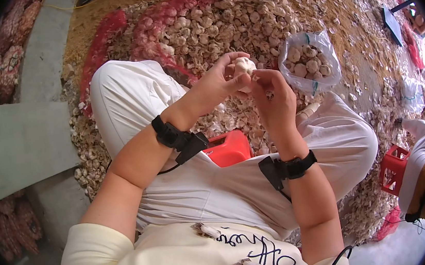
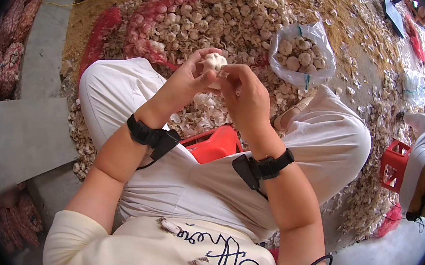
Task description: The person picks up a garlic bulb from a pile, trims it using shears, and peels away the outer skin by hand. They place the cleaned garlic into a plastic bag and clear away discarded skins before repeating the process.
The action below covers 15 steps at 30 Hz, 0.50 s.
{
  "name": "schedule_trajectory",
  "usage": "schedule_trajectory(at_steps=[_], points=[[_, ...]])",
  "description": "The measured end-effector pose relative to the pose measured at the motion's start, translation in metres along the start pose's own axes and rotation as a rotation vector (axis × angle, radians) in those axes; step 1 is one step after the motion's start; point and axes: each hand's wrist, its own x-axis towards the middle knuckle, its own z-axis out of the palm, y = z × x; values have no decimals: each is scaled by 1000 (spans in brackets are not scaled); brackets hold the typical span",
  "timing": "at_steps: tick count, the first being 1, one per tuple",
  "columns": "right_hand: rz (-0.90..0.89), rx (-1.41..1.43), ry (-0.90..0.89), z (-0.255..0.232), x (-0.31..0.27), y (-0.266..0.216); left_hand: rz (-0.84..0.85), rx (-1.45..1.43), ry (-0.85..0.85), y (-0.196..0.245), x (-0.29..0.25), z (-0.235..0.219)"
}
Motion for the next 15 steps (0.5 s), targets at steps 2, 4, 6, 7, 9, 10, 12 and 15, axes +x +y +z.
schedule_trajectory(at_steps=[2, 4, 6, 7, 9, 10, 12, 15], points=[[-6, 38, 34, -1, 0, -1, -10, -17, -9, -1, 1, -2], [-28, 30, 29, -4, 2, -3, -7, -25, -12, 1, -1, -1], [58, 169, 67, 0, 3, 9, -2, -32, -19, 3, 0, 1], [142, 309, 103, 0, 5, 15, 2, -63, -41, 3, 1, 1], [220, 434, 148, -8, 11, 21, 8, -94, -64, 4, 0, 0], [301, 560, 188, -13, 14, 22, -14, -99, -77, 5, -1, -2], [292, 482, 128, -17, 14, 33, -34, -104, -90, 6, -1, -2], [219, 242, -105, -13, 11, 32, -54, -100, -9, 5, 1, -1]])
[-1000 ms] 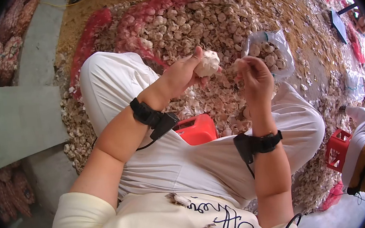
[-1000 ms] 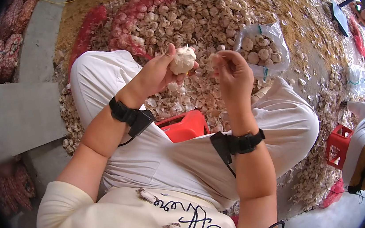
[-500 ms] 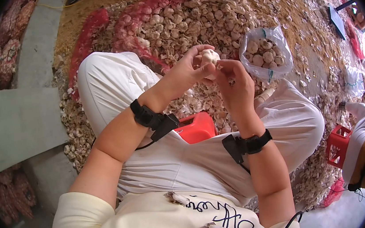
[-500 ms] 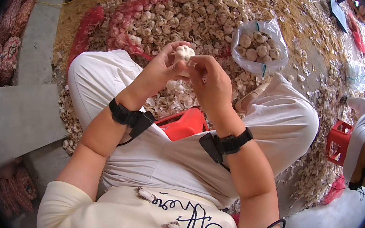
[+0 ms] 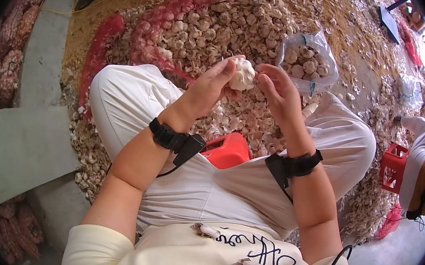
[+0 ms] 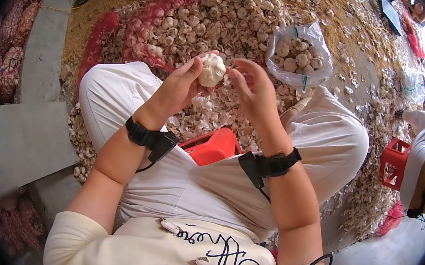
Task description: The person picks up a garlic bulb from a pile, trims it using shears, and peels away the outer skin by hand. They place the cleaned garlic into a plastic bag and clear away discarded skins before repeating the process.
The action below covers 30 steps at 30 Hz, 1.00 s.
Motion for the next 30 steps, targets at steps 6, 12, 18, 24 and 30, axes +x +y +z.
schedule_trajectory(at_steps=[6, 12, 18, 24, 30], points=[[114, 424, -239, 6, -1, -16, 15, -39, -11, 4, -2, 6], [194, 825, -297, 4, -3, -24, 430, 759, 88, -3, -3, 4], [176, 888, -294, 7, -6, -23, 326, 870, 206, 13, -10, 21], [185, 970, -304, 8, -7, -22, 400, 523, 251, 1, -7, 23], [176, 891, -299, 9, -7, -19, 263, 939, 179, 16, -14, 24]])
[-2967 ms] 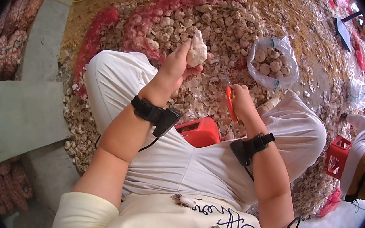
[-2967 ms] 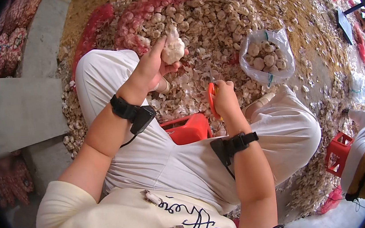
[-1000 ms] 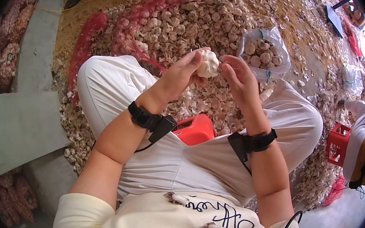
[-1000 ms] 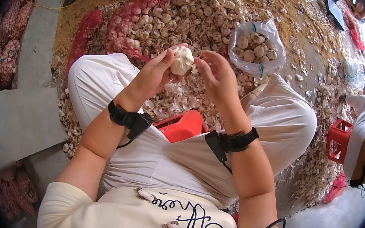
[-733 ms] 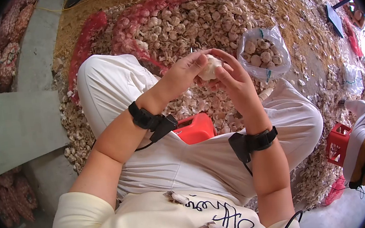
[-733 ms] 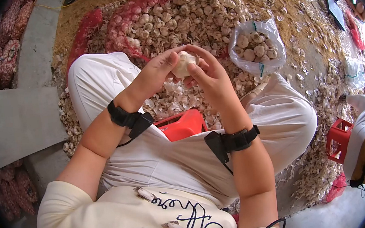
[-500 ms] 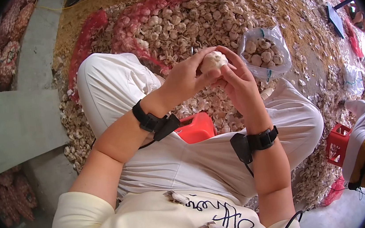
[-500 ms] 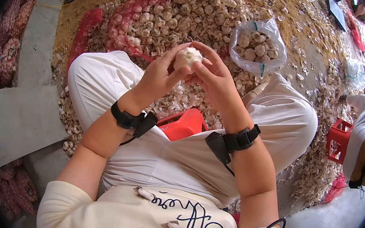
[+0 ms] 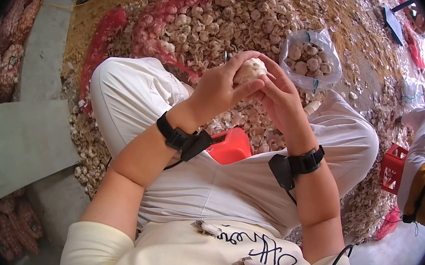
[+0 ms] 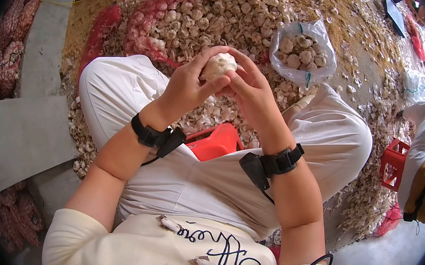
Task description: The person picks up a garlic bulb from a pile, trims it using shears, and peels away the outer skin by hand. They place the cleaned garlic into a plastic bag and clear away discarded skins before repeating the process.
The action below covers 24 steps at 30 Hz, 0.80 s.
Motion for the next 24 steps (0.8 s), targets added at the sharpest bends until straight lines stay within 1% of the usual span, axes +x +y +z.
schedule_trajectory(at_steps=[2, 3, 5, 6, 8, 9, 11, 12, 14, 15, 17, 18, 20, 21, 23, 24], points=[[11, -9, 0, 3, -1, 0, 61, -87, 45, -4, 1, 0], [10, 6, -6, 5, -1, -2, 61, -86, 46, -7, 1, 1], [10, 22, -13, 5, -2, -2, 75, -291, 69, -12, 2, 5], [16, 44, -25, 4, -2, -2, 74, -291, 69, -13, 2, 7], [21, 67, -37, 4, -2, -2, 42, -533, 103, -14, 2, 11], [18, 79, -50, 3, -2, -2, 42, -533, 103, -10, 2, 10], [14, 91, -63, 3, -1, -2, 71, -489, 168, -2, 2, 7], [-15, 67, -66, 3, -1, -2, 70, -489, 168, -4, 1, 7], [-43, 43, -71, 4, 0, -3, -54, -517, 114, -11, 1, 6], [-52, 9, -66, 6, 0, -4, -53, -516, 115, -12, 1, 8], [-61, -24, -60, 9, 0, -5, 99, -392, 175, -11, 3, 11], [-55, -29, -58, 10, 0, -5, 98, -392, 174, -11, 2, 13], [-49, -35, -57, 10, -1, -5, 50, -529, 203, -12, 1, 16], [-38, -21, -69, 8, -1, -5, 50, -529, 204, -14, 0, 18], [-27, -8, -82, 7, -1, -4, -34, -549, 286, -20, 1, 20], [-34, -10, -89, 7, 0, -4, -34, -549, 287, -19, 3, 19]])
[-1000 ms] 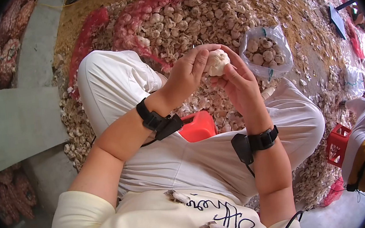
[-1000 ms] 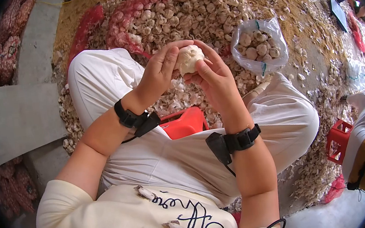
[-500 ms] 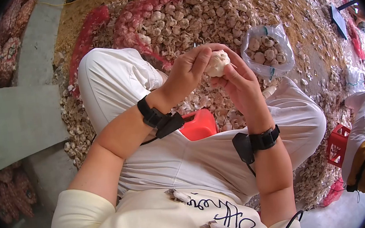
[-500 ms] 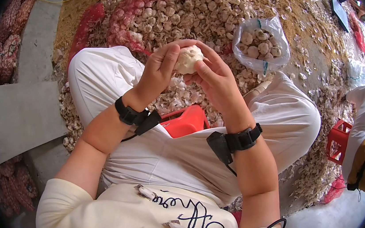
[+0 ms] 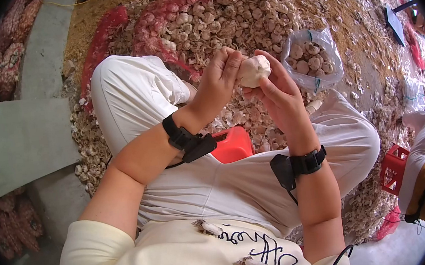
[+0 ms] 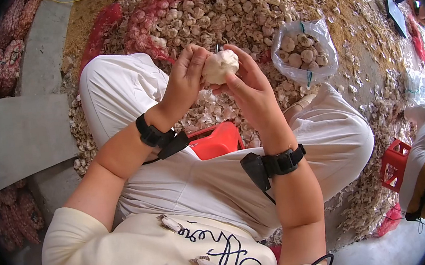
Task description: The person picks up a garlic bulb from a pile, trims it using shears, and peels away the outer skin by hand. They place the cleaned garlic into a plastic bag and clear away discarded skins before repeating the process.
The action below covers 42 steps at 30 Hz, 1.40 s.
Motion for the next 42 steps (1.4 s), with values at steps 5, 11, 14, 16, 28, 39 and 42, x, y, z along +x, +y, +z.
schedule_trajectory(at_steps=[5, 11, 14, 16, 28, 39, 42], points=[[-17, -11, 1, 0, 0, -1, -299, -120, 26, 6, 4, -3], [-55, 86, 20, -5, -1, -16, -294, -83, -209, -21, 13, -25], [-72, 99, 34, -6, 0, -15, 132, 233, -109, -6, 8, -15], [-69, 89, 76, -1, 0, -14, 101, 242, -160, 16, 3, -9], [-22, 138, 11, -6, 0, -5, -41, -52, -7, 15, -6, 2], [-68, 99, -5, 0, 0, -11, -22, -67, -175, 24, 5, -12], [-79, 60, -14, -1, 0, -12, 105, 231, -262, 31, 6, -15]])
